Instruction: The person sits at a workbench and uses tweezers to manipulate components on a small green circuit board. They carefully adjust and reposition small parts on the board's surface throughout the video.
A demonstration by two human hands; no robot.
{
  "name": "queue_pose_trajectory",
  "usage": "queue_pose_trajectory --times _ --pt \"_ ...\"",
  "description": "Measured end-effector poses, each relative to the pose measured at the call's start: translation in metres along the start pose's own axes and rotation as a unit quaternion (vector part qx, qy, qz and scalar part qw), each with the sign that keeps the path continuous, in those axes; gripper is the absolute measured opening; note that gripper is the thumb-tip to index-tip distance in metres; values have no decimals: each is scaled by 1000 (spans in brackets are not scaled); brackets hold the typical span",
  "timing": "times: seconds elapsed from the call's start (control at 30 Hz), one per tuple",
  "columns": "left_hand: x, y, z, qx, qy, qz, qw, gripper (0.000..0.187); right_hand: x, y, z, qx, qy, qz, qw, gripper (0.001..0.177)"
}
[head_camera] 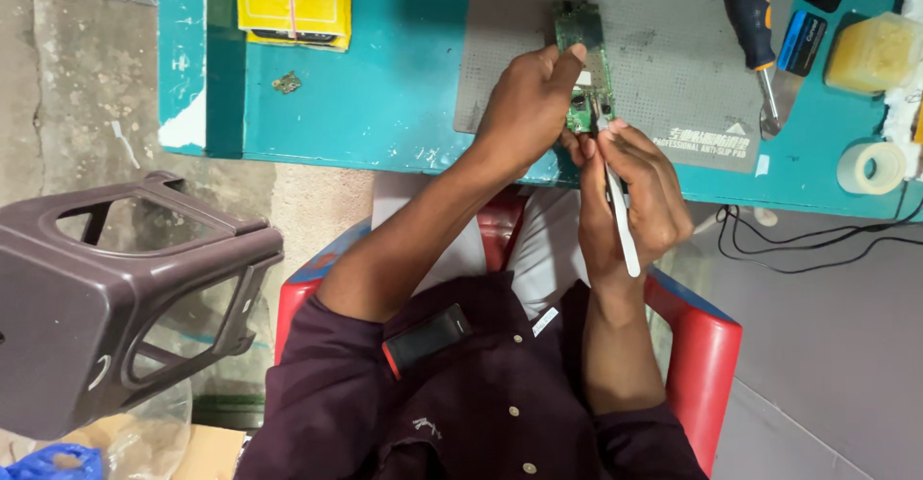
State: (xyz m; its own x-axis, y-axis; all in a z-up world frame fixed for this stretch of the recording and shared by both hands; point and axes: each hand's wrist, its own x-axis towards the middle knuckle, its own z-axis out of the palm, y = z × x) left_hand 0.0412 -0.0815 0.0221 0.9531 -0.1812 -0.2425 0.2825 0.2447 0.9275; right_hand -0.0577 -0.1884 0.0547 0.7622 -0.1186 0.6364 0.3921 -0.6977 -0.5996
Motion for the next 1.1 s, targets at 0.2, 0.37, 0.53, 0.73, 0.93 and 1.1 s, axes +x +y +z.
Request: queue_pose_trajectory --times 0.2,0.37,0.53,0.73,0.93,1.1 --pt "1 -3 0 -24 -4 10 1000 40 -5 5 7 -17 23 -41 999 17" --pt "1 -4 0 -2 -7 -5 1000 42 -9 12 12 -51 42 -76 995 16" --pt "-1 -3 2 -5 -3 7 1000 42 -10 17 12 -32 47 -64 996 17" --pt "-7 1 1 76 -11 45 996 45 -11 11 4 106 39 23 993 16" --pt "-14 11 3 48 -40 48 997 44 -2 8 -11 120 -10 57 991 14" --pt "-16 14 3 61 -27 37 997 44 1 6 -10 163 -14 76 984 15"
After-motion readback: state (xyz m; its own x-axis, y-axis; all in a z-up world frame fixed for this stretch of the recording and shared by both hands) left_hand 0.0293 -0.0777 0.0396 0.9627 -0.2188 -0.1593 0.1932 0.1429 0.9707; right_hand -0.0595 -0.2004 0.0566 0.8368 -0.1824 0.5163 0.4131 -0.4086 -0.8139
